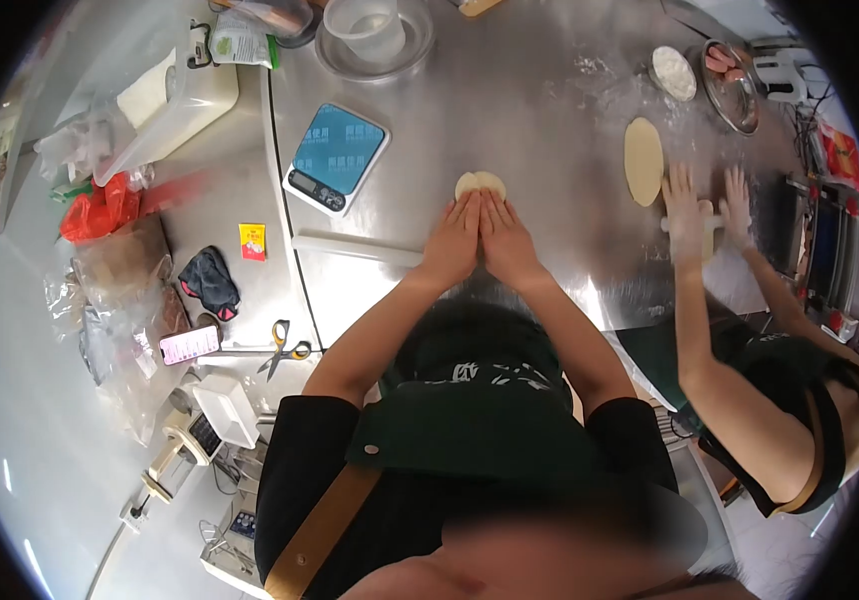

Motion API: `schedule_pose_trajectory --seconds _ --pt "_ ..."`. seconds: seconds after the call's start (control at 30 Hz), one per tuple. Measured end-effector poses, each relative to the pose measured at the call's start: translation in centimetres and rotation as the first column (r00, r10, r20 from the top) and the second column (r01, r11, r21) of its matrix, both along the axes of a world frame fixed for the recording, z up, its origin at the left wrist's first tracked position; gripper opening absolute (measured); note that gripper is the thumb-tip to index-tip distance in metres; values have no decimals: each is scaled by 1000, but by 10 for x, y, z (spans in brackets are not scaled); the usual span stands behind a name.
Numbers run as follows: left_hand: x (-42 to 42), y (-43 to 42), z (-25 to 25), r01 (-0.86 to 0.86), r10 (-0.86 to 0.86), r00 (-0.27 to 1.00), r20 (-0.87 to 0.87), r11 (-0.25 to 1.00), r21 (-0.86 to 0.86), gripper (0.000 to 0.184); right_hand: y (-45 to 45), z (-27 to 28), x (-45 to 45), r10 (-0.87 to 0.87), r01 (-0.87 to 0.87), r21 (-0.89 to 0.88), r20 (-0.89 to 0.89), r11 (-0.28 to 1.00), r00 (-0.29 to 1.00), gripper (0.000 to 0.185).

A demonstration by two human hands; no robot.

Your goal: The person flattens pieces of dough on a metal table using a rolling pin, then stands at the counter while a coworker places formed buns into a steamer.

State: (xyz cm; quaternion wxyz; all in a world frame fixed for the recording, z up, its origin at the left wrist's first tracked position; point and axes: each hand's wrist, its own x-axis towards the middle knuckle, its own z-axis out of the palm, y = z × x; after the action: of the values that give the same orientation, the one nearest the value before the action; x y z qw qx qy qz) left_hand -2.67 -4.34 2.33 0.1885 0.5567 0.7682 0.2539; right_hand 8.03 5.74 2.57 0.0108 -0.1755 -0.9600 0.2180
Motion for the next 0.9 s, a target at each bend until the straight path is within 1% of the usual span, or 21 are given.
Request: schedule_pose_trajectory --seconds 0.03,0.13,0.23,0.33,0.4,0.43,0.53,0.63,0.7,0.73,0.83,0.9 --pt "-4 7 -1 -7 8 1000 -26 1000 23 57 4 -1 -1 16 -15 38 -29 999 999 59" --pt "-30 19 3 -57 55 998 33 997 44 42 6 14 0 29 -28 -48 20 998 999 56" --pt "-46 36 10 -171 173 985 2 973 154 34 -34 20 6 23 -30 -65 -95 997 995 54" --pt "-46 52 -1 -171 170 983 -62 985 -1 31 -68 4 0 131 -130 -83 5 988 991 43" --pt "-48 63 -15 -200 197 979 -43 977 -80 31 -80 -23 -10 161 -157 78 -50 985 986 35" --pt "-47 68 -15 -213 211 977 -33 970 -120 31 -81 -26 -12 179 -166 158 -73 973 981 31" --pt "-46 74 -8 -255 273 962 26 926 -280 28 -84 -22 -11 170 -160 101 -91 982 981 22" --pt "-44 64 -14 -318 347 934 83 915 -246 27 -81 -2 20 104 -104 6 -139 995 985 18" --pt "-39 43 -17 -346 426 862 274 891 -295 25 -68 21 52 106 -89 -168 92 982 990 16" --pt "-34 31 -16 -359 465 808 363 876 -322 24 -61 25 73 80 -61 -189 95 980 992 15" --pt "-8 -9 -5 -394 493 793 359 863 -317 29 -31 48 128 29 1 -210 141 978 990 18" --pt "-5 -31 21 -432 491 809 323 869 -240 31 -18 48 159 -24 40 -174 89 984 996 24"
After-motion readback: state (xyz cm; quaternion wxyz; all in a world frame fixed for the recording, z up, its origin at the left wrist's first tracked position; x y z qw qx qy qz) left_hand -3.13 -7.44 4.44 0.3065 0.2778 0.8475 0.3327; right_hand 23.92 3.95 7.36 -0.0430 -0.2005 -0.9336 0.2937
